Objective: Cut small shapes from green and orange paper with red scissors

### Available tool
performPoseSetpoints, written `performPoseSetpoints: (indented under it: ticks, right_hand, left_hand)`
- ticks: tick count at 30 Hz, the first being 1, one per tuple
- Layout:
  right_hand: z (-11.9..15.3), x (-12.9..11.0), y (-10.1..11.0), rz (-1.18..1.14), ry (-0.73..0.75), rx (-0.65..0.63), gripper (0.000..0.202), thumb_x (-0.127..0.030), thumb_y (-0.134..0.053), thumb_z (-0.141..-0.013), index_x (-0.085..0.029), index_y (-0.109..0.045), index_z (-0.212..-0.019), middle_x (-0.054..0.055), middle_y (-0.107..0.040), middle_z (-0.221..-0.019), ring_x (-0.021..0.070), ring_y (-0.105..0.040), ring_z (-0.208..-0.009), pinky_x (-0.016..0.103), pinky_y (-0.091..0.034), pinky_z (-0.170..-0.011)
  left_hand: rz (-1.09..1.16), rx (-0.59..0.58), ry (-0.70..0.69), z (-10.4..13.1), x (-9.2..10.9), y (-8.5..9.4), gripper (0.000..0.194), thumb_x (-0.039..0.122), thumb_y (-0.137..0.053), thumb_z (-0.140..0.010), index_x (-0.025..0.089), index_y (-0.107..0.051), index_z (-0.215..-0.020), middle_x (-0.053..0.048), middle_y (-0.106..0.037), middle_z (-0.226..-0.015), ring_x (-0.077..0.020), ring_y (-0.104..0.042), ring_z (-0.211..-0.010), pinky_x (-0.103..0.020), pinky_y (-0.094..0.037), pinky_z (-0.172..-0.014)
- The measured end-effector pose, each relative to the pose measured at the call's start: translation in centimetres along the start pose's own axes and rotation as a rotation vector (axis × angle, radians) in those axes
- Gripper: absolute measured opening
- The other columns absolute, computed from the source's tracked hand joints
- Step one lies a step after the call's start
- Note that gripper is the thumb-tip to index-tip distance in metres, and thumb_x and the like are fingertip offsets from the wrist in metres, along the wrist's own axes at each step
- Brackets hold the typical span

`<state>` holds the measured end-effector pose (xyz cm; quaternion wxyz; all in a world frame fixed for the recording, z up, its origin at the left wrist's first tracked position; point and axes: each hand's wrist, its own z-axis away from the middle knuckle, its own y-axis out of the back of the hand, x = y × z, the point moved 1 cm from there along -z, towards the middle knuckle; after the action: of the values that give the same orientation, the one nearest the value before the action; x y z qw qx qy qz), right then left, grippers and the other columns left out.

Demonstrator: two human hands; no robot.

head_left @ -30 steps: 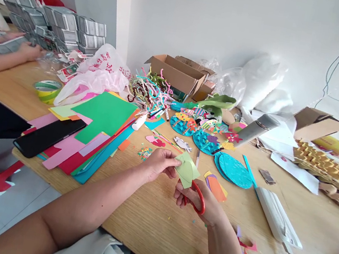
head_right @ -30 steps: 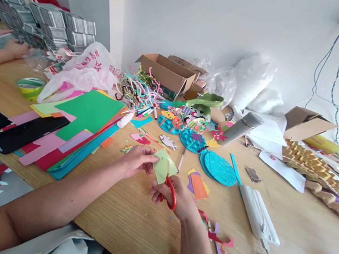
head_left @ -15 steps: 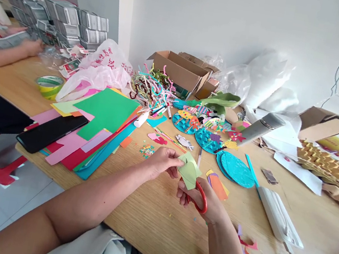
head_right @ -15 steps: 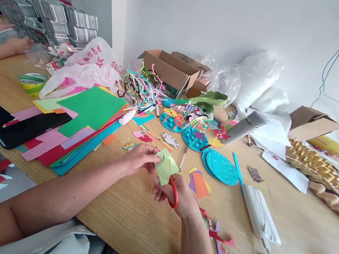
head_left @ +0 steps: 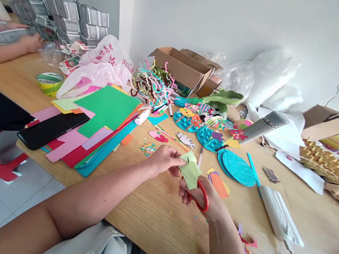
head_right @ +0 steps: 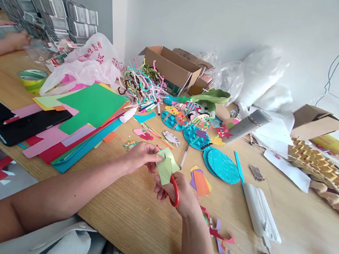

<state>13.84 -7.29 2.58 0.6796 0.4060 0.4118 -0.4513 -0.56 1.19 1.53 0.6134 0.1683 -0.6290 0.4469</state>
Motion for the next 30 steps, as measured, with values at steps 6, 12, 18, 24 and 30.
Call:
performPoseSetpoints:
  ticks: [6,12,18,24,30]
  right_hand:
    - [0.1,-0.3,-0.2,0.009,0.010,0.000,0.013,-0.031,-0.062,-0.077,-0.019,-0.062,-0.072,0.001,-0.063,-0.058,0.0143,-0.058,-0.050,0.023,-0.045,-0.047]
    - [0.2,-0.7,-0.5,0.006,0.012,0.003,0.013,-0.031,-0.061,-0.078,-0.018,-0.063,-0.079,0.001,-0.065,-0.063,0.0130,-0.058,-0.050,0.021,-0.044,-0.046]
    - [0.3,-1.2,-0.6,0.002,0.036,-0.006,0.017,-0.033,-0.062,-0.078,-0.016,-0.062,-0.080,0.003,-0.066,-0.066,0.0126,-0.059,-0.050,0.021,-0.046,-0.047]
    - [0.4,-1.0,-0.5,-0.017,0.041,-0.006,0.017,-0.032,-0.061,-0.079,-0.016,-0.060,-0.081,0.002,-0.065,-0.066,0.0117,-0.058,-0.049,0.020,-0.045,-0.045]
    - [0.3,-1.1,-0.6,0.013,0.027,0.014,0.022,-0.036,-0.062,-0.078,-0.016,-0.056,-0.071,0.002,-0.064,-0.063,0.0110,-0.056,-0.047,0.020,-0.043,-0.044]
  left_hand:
    - [0.004,-0.014,0.004,0.1,0.0,-0.1,0.022,0.030,-0.069,-0.062,0.011,-0.058,-0.064,0.000,-0.058,-0.049,-0.0098,-0.055,-0.041,-0.019,-0.042,-0.042]
    - [0.008,-0.021,0.001,0.0,-0.1,-0.1,0.020,0.027,-0.068,-0.064,0.011,-0.058,-0.067,-0.001,-0.059,-0.050,-0.0098,-0.055,-0.041,-0.018,-0.042,-0.042]
    - [0.009,-0.017,-0.025,0.3,0.1,-0.3,0.018,0.027,-0.066,-0.065,0.011,-0.058,-0.068,0.000,-0.059,-0.050,-0.0094,-0.055,-0.041,-0.018,-0.041,-0.042]
    - [-0.014,-0.012,-0.039,0.4,0.3,-0.4,0.018,0.027,-0.065,-0.064,0.011,-0.058,-0.066,0.000,-0.058,-0.050,-0.0095,-0.055,-0.041,-0.018,-0.041,-0.041]
    - [-0.017,-0.007,-0.026,0.4,0.2,-0.5,0.017,0.026,-0.064,-0.065,0.011,-0.058,-0.066,0.000,-0.057,-0.048,-0.0085,-0.054,-0.041,-0.017,-0.040,-0.041]
